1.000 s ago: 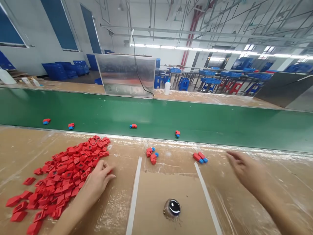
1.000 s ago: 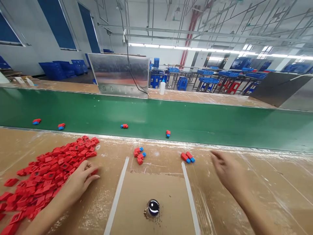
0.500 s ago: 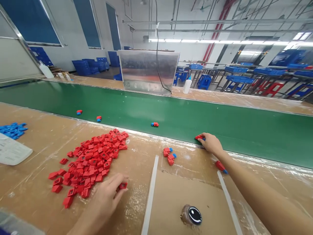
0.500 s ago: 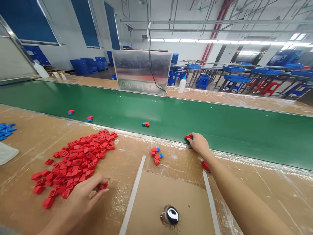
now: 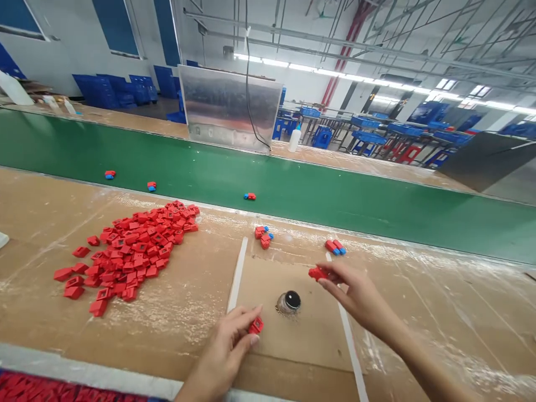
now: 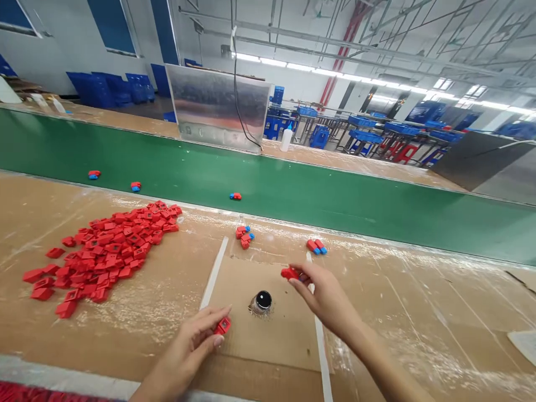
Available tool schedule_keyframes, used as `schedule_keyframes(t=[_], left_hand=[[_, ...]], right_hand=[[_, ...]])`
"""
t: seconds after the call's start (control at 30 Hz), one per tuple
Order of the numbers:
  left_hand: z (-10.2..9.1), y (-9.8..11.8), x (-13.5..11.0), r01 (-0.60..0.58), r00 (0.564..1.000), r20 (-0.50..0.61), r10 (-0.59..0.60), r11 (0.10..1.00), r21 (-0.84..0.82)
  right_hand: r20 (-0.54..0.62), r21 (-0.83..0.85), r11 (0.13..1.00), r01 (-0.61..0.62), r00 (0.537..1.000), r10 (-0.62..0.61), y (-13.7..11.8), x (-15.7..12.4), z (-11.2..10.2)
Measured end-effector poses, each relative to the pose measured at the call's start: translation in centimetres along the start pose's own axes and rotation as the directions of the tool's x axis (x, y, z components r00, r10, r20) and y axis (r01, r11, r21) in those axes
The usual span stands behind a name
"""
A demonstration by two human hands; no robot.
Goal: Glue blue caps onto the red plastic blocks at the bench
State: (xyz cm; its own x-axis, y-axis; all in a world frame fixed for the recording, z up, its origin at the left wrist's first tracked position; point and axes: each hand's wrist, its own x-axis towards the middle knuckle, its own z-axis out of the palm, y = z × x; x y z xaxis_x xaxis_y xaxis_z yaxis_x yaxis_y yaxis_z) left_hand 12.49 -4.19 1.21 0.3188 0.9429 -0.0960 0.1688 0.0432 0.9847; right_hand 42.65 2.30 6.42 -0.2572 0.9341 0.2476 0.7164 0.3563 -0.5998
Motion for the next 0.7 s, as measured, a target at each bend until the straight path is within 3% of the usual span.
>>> schedule_keyframes(t=[0.13,0.2,0.7], left_hand=[[2.6,-0.3,0.5,0.115,0.992,-0.005,-0.123,0.944,-0.310],[3.2,-0.4,0.6,0.151,0.987,0.003,-0.162,0.911,-0.385],[3.4,-0.5,-0.5,0.099,0.994,-0.003,-0.106,0.939,-0.330]], right_hand=[[-0.031,-0.090,0.991,0.097,0.995,-0.100,-2.0,-3.3,1.0],[-0.028,-0.126,0.986,0.112,0.993,-0.117,-2.5,-4.1,1.5],[0.021,-0.200,0.963,0.183,0.983,-0.182,-2.8,-5.0,2.8]])
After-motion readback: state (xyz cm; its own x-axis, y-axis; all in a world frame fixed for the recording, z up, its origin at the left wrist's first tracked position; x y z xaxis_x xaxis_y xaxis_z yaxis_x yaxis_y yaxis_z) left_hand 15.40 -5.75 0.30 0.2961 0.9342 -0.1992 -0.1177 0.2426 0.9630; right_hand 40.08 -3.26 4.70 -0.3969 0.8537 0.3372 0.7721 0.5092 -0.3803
